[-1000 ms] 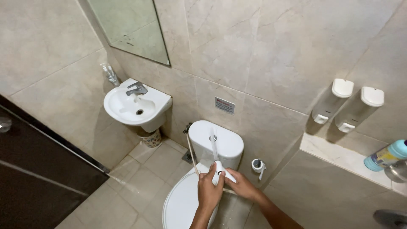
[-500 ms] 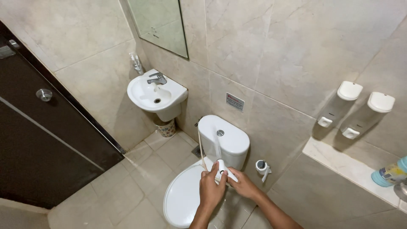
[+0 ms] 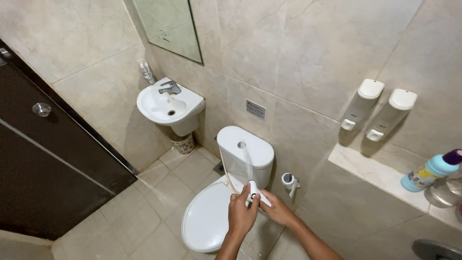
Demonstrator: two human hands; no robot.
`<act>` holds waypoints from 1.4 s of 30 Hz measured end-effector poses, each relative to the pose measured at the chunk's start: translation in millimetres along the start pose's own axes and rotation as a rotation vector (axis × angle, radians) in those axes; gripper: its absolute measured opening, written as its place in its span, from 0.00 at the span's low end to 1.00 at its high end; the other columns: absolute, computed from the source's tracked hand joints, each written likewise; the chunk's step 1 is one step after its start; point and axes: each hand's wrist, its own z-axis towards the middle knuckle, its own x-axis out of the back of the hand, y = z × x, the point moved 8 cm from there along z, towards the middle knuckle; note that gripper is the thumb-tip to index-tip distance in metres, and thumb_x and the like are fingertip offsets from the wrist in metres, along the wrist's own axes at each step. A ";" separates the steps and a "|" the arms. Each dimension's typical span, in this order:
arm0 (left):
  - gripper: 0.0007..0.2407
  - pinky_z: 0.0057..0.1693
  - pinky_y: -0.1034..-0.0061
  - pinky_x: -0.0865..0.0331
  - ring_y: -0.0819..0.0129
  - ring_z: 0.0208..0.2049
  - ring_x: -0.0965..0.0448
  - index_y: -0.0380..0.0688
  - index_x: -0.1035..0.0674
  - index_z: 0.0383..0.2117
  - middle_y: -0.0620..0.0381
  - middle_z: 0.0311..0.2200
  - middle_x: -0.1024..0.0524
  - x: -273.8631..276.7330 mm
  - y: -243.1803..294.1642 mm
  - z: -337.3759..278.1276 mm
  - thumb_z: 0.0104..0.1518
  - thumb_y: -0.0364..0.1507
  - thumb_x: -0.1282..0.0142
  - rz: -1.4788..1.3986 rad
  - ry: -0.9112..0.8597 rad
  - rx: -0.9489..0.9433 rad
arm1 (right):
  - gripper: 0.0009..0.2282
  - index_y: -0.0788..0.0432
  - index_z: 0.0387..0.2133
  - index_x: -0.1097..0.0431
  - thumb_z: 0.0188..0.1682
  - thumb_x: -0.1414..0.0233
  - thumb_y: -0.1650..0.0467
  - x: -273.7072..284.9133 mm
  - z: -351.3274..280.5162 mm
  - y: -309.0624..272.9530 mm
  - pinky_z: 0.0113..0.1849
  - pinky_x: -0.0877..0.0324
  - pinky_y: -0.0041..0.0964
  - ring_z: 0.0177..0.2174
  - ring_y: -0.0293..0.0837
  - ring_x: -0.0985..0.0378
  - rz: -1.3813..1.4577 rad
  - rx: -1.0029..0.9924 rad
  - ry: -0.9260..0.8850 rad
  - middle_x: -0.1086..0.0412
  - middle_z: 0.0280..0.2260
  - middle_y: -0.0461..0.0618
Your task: The person uses a handheld bidet sprayer to wash the floor and the toilet bowl in a bathroom. They direct the water stream across the tiled floor and into the toilet basin, moving the sprayer around to cover different areas.
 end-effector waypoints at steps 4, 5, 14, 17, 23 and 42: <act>0.24 0.48 0.66 0.27 0.56 0.40 0.23 0.42 0.25 0.59 0.39 0.38 0.19 -12.7 6.1 -8.3 0.57 0.38 0.41 -0.005 -0.088 0.073 | 0.14 0.60 0.54 0.33 0.56 0.51 0.69 10.0 -19.0 5.1 0.43 0.29 0.33 0.39 0.36 0.27 0.033 -0.011 0.023 0.26 0.40 0.47; 0.24 0.49 0.65 0.27 0.54 0.41 0.23 0.40 0.25 0.58 0.41 0.43 0.19 -16.8 8.2 -9.3 0.57 0.37 0.41 -0.027 -0.079 0.026 | 0.14 0.60 0.55 0.33 0.56 0.51 0.69 11.6 -21.7 9.5 0.44 0.29 0.33 0.39 0.36 0.27 0.043 0.016 0.024 0.27 0.40 0.47; 0.22 0.57 0.63 0.32 0.46 0.52 0.25 0.33 0.24 0.55 0.41 0.53 0.22 -39.1 10.3 -20.6 0.58 0.34 0.40 -0.069 -0.031 -0.190 | 0.18 0.60 0.58 0.36 0.55 0.50 0.69 21.3 -43.9 24.4 0.48 0.31 0.34 0.45 0.36 0.27 0.017 -0.010 0.088 0.26 0.45 0.46; 0.22 0.56 0.63 0.31 0.48 0.49 0.25 0.36 0.24 0.56 0.42 0.52 0.21 -37.8 9.8 -21.6 0.57 0.36 0.40 -0.067 -0.069 -0.123 | 0.19 0.59 0.58 0.37 0.54 0.50 0.68 21.7 -44.6 26.8 0.50 0.33 0.33 0.47 0.36 0.27 0.013 -0.038 0.096 0.26 0.47 0.45; 0.24 0.49 0.64 0.28 0.52 0.40 0.24 0.42 0.25 0.59 0.40 0.39 0.19 -25.3 -2.3 -23.9 0.56 0.38 0.40 -0.012 -0.091 -0.001 | 0.18 0.59 0.58 0.36 0.55 0.50 0.68 7.0 -36.8 17.0 0.50 0.32 0.34 0.46 0.36 0.28 0.028 0.000 0.015 0.26 0.47 0.47; 0.25 0.51 0.66 0.28 0.52 0.41 0.22 0.43 0.26 0.60 0.37 0.35 0.21 31.1 -48.0 -26.7 0.56 0.38 0.40 0.020 0.063 0.129 | 0.17 0.62 0.56 0.34 0.54 0.47 0.68 -55.9 8.1 -9.9 0.49 0.31 0.35 0.46 0.38 0.27 0.015 0.152 -0.162 0.25 0.46 0.48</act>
